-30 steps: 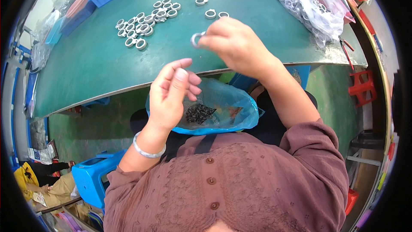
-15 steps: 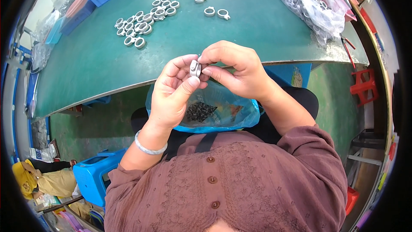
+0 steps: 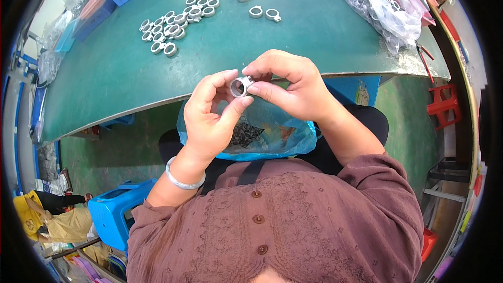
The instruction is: The person picks up metal rings from the table and inserts black components into them using their fingers, then places the assembled items back on the table.
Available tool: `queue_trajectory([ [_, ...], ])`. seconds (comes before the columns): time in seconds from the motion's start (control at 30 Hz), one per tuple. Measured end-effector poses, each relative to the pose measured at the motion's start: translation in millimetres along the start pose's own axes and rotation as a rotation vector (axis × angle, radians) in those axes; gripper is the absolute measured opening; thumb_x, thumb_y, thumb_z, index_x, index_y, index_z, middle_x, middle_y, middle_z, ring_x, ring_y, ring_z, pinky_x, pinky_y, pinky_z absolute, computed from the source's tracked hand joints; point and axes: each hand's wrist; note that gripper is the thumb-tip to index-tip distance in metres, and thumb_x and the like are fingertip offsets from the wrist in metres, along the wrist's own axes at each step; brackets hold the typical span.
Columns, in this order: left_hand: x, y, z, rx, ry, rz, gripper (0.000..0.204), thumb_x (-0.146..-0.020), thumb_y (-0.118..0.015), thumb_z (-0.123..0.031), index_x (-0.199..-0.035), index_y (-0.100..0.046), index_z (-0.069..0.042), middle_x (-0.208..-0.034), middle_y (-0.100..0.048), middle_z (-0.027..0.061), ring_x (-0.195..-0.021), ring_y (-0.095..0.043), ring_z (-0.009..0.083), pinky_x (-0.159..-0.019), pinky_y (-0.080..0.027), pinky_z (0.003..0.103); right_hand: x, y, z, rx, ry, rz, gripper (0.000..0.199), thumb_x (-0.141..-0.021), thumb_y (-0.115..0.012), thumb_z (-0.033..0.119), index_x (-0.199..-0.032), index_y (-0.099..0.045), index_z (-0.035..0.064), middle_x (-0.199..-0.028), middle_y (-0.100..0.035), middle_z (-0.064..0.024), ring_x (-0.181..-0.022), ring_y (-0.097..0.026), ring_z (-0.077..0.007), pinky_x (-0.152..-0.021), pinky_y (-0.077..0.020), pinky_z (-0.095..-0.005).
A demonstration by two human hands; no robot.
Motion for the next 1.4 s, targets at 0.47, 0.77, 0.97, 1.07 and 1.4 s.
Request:
queue_trajectory([
  [0.47,0.6,-1.9,-6.8,0.209,0.132,0.033,0.043,-0.073,-0.064,0.004,-0.112,-0.046,0.002,-0.096,-0.058,0.0074,-0.083,-0.056,0.0107,-0.073,-0.047,0.022,2.5,-0.2,-3.4,-0.524,-0.373,-0.005,0.013,-0.081,-0.058,0.003,-0.093,-0.058,-0.0024,-0.082,-0.061,-0.0039,-0.076,-0.056,-0.0076,-0.07,-0.0461,-0.021],
  [0.77,-0.1,4.2,-4.9,0.187,0.174,0.075,0.039,-0.077,-0.06,0.002,-0.113,-0.046,0.002,-0.092,-0.058,0.0075,-0.079,-0.058,0.0115,-0.067,-0.048,0.022,2.6,2.0,-5.1,-0.566,-0.392,0.018,0.014,-0.081,-0.057,0.002,-0.094,-0.059,-0.0016,-0.084,-0.061,-0.0043,-0.078,-0.057,-0.0082,-0.071,-0.0467,-0.0217],
  [0.97,-0.1,-1.3,-10.8,0.169,0.173,0.078,0.035,-0.079,-0.058,0.0,-0.113,-0.046,0.002,-0.091,-0.059,0.0082,-0.076,-0.058,0.0119,-0.065,-0.048,0.022,1.7,4.2,-7.2,-0.617,-0.48,0.016,0.016,-0.082,-0.057,0.004,-0.096,-0.059,-0.0019,-0.085,-0.062,-0.0051,-0.078,-0.057,-0.0091,-0.072,-0.0472,-0.022],
  [1.07,-2.1,-2.7,-12.6,0.222,0.212,0.061,0.034,-0.08,-0.057,-0.001,-0.112,-0.046,0.002,-0.09,-0.059,0.0083,-0.075,-0.058,0.0122,-0.063,-0.048,0.022,0.4,6.6,-6.3,-0.606,-0.488,0.035,0.017,-0.082,-0.057,0.006,-0.097,-0.059,-0.002,-0.085,-0.062,-0.0055,-0.078,-0.057,-0.0093,-0.071,-0.0473,-0.0221],
  [1.4,-3.3,-10.0,-19.4,0.287,0.261,0.042,0.031,-0.079,-0.058,0.001,-0.108,-0.047,0.002,-0.088,-0.061,0.0081,-0.076,-0.058,0.0092,-0.063,-0.047,0.019,-1.8,6.5,-3.8,-0.592,-0.503,0.056,0.02,-0.083,-0.054,0.007,-0.099,-0.06,-0.0034,-0.08,-0.062,-0.0048,-0.068,-0.053,-0.0081,-0.063,-0.045,-0.0211],
])
Point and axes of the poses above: each hand's wrist, its own x-axis away from the middle knuckle, its own y-axis out of the back of the hand, z = x × y
